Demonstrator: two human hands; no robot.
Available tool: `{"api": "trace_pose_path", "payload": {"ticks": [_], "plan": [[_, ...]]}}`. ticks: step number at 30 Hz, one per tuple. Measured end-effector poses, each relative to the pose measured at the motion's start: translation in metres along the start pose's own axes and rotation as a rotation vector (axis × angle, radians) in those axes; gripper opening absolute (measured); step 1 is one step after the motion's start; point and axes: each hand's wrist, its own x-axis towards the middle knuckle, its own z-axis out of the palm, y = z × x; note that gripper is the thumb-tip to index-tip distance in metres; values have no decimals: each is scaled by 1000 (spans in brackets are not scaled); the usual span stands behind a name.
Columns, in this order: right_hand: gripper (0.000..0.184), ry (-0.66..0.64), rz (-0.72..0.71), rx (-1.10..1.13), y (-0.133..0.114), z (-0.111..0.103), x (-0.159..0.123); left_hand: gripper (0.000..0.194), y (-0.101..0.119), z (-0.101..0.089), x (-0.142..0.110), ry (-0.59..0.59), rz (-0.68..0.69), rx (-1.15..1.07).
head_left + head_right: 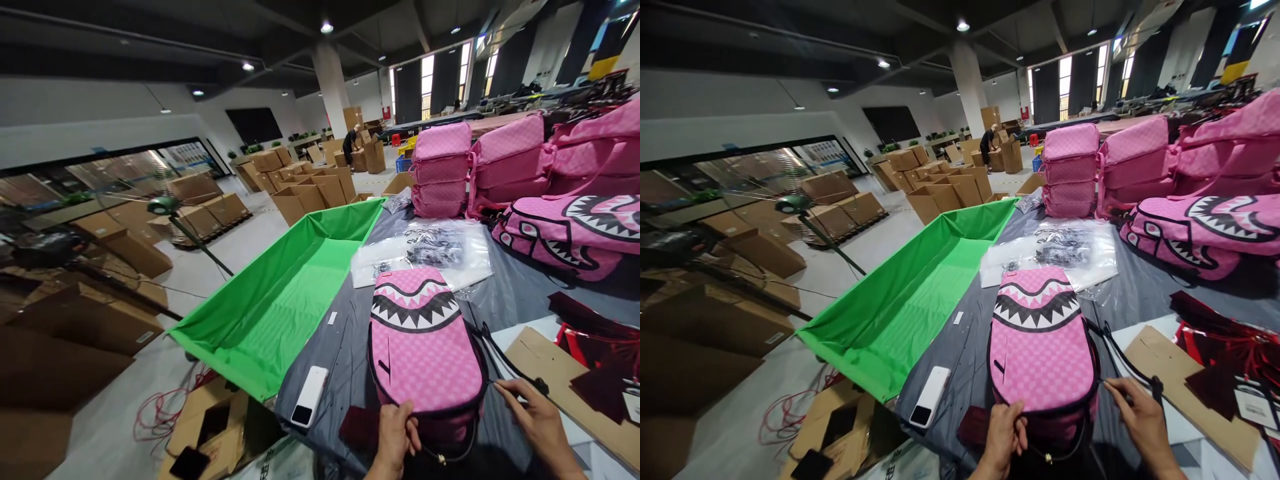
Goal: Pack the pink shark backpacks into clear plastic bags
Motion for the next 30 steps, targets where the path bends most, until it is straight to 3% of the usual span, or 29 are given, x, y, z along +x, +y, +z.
{"api": "trace_pose_path", "payload": {"ticks": [2,4,6,8,10,12,15,18,21,23,25,28,30], "plan": [[60,-30,18,-79,10,-1,42,76,-10,-15,1,-110,-2,34],[66,-45,13,-149,17,13,84,77,-24,-23,5,-189,-23,71],[63,-50,29,-187,24,33,114,79,-36,-27,10,-181,-41,111],[59,-26,75,-216,32,50,122,84,-43,-32,11,-144,-39,155],[56,22,135,-234,39,59,101,90,-44,-39,4,-127,14,250],[52,46,171,-225,42,61,53,84,-39,-46,-10,-132,178,447],[39,-71,95,-120,36,60,-44,48,-27,-41,-27,-277,468,843],[28,-260,-40,-20,28,71,-118,38,-18,-10,-22,-586,407,1194],[29,-161,-61,-138,26,85,-136,29,-8,26,-8,-685,306,1351],[28,-27,-91,-220,21,84,-122,31,11,41,-4,-651,350,1296],[23,41,-94,-216,5,71,-96,43,47,47,-8,-653,375,1058],[25,83,-88,-116,-40,40,-44,55,131,51,-23,-693,334,571],[31,141,-140,-80,-81,18,-3,53,197,54,-35,-657,392,451]]}}
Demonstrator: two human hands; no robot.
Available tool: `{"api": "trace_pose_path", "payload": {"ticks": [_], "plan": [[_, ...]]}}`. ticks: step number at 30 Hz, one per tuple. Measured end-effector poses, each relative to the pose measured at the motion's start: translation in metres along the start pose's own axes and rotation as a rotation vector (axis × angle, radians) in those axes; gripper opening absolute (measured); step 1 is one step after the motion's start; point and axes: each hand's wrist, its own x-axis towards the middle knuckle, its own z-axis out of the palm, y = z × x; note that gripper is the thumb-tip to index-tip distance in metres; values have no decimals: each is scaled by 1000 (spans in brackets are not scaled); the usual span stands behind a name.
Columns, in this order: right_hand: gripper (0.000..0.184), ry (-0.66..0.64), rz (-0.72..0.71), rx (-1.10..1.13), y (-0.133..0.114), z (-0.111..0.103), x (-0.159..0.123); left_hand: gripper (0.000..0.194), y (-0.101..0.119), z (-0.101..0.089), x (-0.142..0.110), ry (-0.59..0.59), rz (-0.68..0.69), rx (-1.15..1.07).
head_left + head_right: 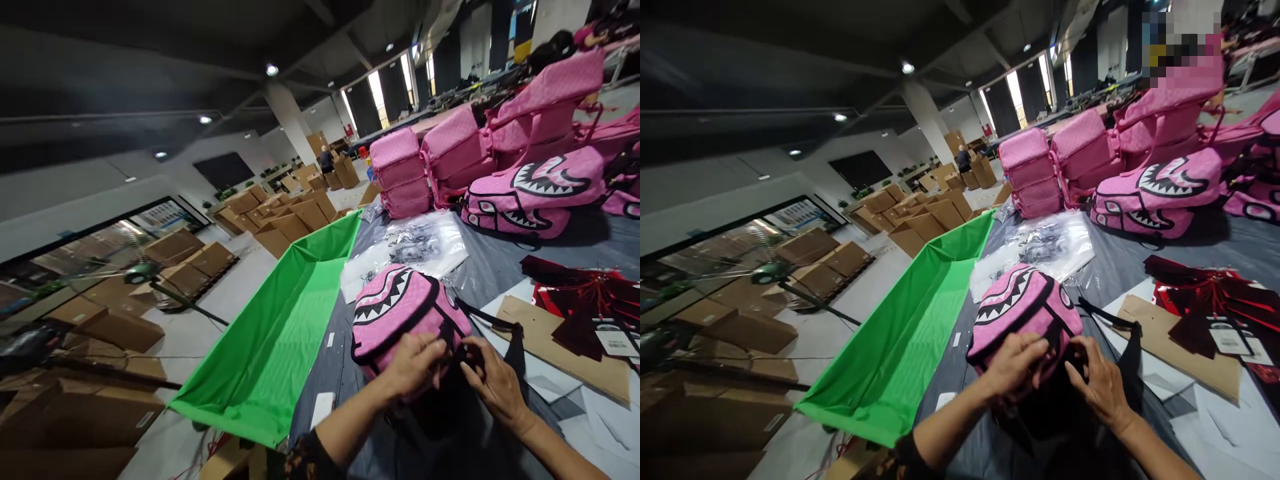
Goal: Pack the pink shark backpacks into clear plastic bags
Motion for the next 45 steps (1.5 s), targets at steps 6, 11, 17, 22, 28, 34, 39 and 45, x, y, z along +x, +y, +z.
{"api": "trace_pose_path", "payload": {"ticks": [6,11,17,22,28,34,39,45], "plan": [[39,76,-199,-51,-87,-41,121,42,125,-61,3,90,277,126],[24,-152,-276,-308,-121,-49,157,46,119,-69,6,159,291,47],[14,-299,-82,-589,-142,-50,172,48,105,-57,4,194,346,175],[28,-412,-94,-180,-129,-66,172,42,106,-69,10,325,540,482],[35,-284,-176,32,-101,-66,157,28,106,-83,40,114,505,783],[21,-386,-330,-393,-100,-63,161,6,123,-78,53,113,410,990],[17,-522,-279,-577,-117,-73,169,24,129,-75,58,-38,258,730],[33,-287,-481,-746,-98,-60,161,26,118,-66,31,-120,266,207]]}}
